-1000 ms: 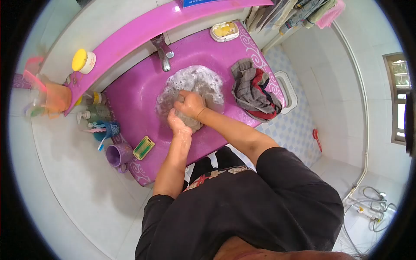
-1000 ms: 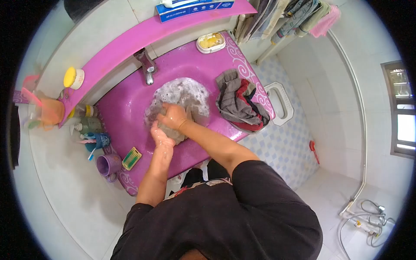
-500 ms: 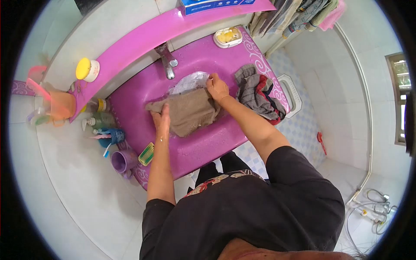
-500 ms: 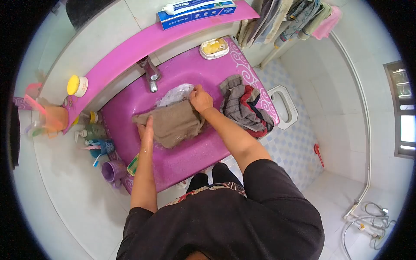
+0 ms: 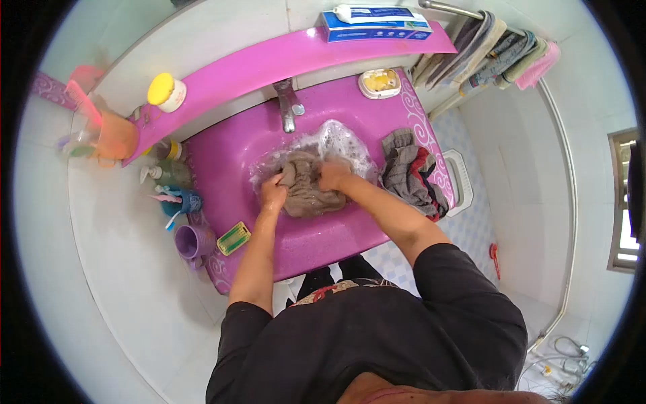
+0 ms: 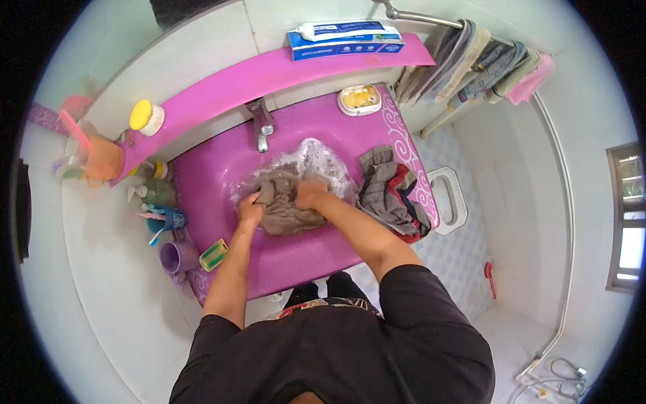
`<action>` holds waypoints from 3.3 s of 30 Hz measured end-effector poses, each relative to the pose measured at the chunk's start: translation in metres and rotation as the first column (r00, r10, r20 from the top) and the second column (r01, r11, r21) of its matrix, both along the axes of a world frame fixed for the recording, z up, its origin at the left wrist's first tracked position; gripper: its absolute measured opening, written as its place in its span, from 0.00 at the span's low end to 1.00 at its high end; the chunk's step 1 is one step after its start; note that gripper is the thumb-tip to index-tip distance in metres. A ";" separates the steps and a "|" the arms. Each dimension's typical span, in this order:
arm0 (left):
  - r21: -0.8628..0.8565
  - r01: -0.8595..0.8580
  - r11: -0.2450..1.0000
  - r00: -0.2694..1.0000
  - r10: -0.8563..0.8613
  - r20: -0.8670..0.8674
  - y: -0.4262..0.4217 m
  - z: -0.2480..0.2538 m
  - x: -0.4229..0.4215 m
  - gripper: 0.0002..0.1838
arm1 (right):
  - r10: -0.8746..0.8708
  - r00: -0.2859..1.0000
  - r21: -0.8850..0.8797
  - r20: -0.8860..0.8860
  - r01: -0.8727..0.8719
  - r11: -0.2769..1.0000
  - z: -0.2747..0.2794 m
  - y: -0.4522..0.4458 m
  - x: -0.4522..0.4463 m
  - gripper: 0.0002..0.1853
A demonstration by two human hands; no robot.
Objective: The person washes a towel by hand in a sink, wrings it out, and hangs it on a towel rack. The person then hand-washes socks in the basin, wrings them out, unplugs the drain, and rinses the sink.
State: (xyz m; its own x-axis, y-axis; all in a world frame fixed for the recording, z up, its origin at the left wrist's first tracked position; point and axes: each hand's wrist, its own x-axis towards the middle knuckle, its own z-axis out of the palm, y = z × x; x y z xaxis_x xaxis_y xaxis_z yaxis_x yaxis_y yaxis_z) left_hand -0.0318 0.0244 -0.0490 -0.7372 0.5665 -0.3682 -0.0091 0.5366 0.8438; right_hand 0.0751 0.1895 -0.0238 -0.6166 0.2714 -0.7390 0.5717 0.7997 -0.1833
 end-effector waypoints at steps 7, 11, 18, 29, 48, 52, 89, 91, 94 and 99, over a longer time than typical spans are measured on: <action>0.280 0.572 0.771 0.802 -0.453 -0.389 0.004 0.133 0.009 0.17 | 0.305 0.434 0.143 -0.848 -0.366 0.919 0.073 0.008 0.002 0.28; 0.599 0.331 0.729 0.944 -0.250 -0.217 0.003 0.156 0.005 0.15 | -0.316 0.752 -0.537 -0.579 -0.060 0.841 0.167 0.019 0.000 0.17; -0.168 0.558 0.813 0.809 -0.578 -0.109 -0.010 0.161 -0.008 0.25 | -0.247 0.453 -0.346 -0.857 -0.149 0.926 0.255 0.024 0.022 0.19; -0.520 0.263 0.813 0.832 -0.464 -0.305 0.001 0.036 0.025 0.36 | -0.098 0.809 0.061 -0.580 0.163 0.985 0.014 0.009 0.023 0.28; -0.150 0.570 0.808 0.800 -0.587 -0.125 0.010 -0.016 -0.010 0.26 | -0.305 0.807 -0.409 -0.506 0.087 0.908 -0.011 0.037 0.024 0.24; 0.166 -0.138 0.976 0.975 0.105 0.195 0.017 0.081 -0.020 0.24 | -0.671 0.649 -0.699 -0.357 0.291 0.654 0.111 0.040 0.019 0.27; 0.413 -0.567 0.713 -0.028 -0.517 0.855 0.017 0.116 0.105 0.31 | -0.967 0.253 -0.983 0.033 0.182 0.014 0.062 0.040 0.052 0.19; 0.479 -0.556 0.680 0.020 -0.565 0.825 0.022 0.115 0.103 0.27 | -0.908 0.321 -0.931 0.270 0.328 -0.161 0.034 0.024 0.047 0.21; 0.410 -0.613 0.676 0.001 -0.518 0.856 0.019 0.116 0.102 0.24 | -0.840 0.227 -0.869 0.493 0.160 -0.467 0.045 0.008 0.057 0.26; 0.374 -0.737 0.563 -0.119 -0.653 0.748 0.024 0.132 0.113 0.20 | -0.806 0.174 -0.736 0.566 -0.334 -0.589 0.068 -0.018 0.061 0.32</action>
State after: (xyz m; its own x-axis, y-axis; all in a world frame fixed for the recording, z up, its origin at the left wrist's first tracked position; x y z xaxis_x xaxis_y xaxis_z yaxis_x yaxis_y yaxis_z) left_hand 0.0815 0.0483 0.0831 -0.0850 0.9869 -0.1372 -0.9558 -0.1197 -0.2687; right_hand 0.1356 0.1719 0.0446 -0.8826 0.3820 -0.2739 -0.3372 -0.9205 -0.1974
